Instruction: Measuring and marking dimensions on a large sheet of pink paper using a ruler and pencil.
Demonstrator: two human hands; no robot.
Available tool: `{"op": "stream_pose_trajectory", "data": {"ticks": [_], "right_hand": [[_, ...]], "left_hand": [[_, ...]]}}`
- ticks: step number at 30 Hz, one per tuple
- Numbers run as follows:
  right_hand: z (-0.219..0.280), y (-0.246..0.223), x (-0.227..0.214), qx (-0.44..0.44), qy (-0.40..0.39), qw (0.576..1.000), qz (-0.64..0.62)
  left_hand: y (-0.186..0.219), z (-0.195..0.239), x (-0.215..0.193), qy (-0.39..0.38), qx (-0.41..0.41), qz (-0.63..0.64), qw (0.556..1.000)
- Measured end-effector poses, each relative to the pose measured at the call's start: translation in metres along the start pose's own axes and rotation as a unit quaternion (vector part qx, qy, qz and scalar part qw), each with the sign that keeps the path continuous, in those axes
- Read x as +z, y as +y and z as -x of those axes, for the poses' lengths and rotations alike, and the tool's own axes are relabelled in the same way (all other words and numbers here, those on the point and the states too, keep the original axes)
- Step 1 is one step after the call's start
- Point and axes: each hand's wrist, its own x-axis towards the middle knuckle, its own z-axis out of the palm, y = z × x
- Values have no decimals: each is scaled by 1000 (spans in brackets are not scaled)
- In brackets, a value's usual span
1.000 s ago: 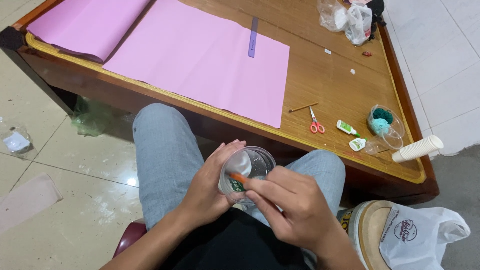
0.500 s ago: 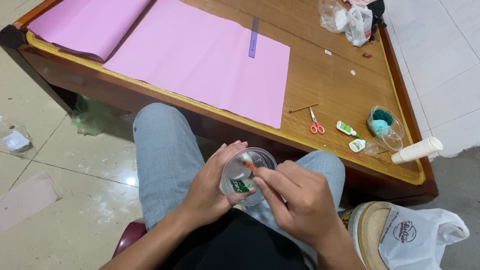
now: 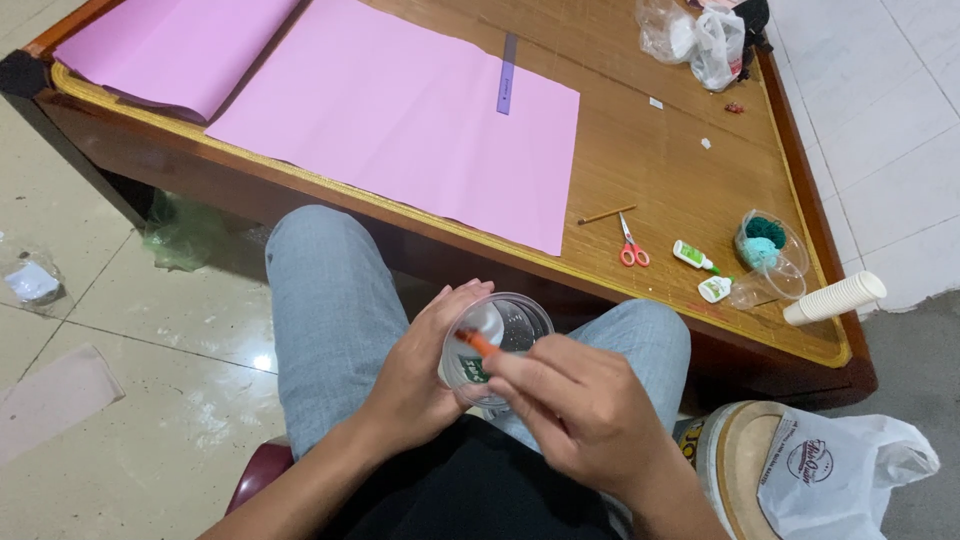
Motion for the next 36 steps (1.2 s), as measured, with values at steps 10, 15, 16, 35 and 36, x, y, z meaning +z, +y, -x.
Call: {"op": "stream_pose_trajectory", "data": {"ticks": [10,15,16,35,36], "right_hand": [[1,2,-1,-5,-7,1000,-30],[-2,1,-4,21,14,1000,15],[0,3,-4,31,25,998,45],[2,6,1,25,38,999,24],[2,7,1,13,40,999,30]], "left_hand": [[1,-1,0,0,-8,16,1000],[0,-1,1,3,-5,6,1000],[-1,-1,1,7,-2,0,1000],[-6,1,3,18,6,-7,1000],[-6,1,3,17,2,-5,1000]]}}
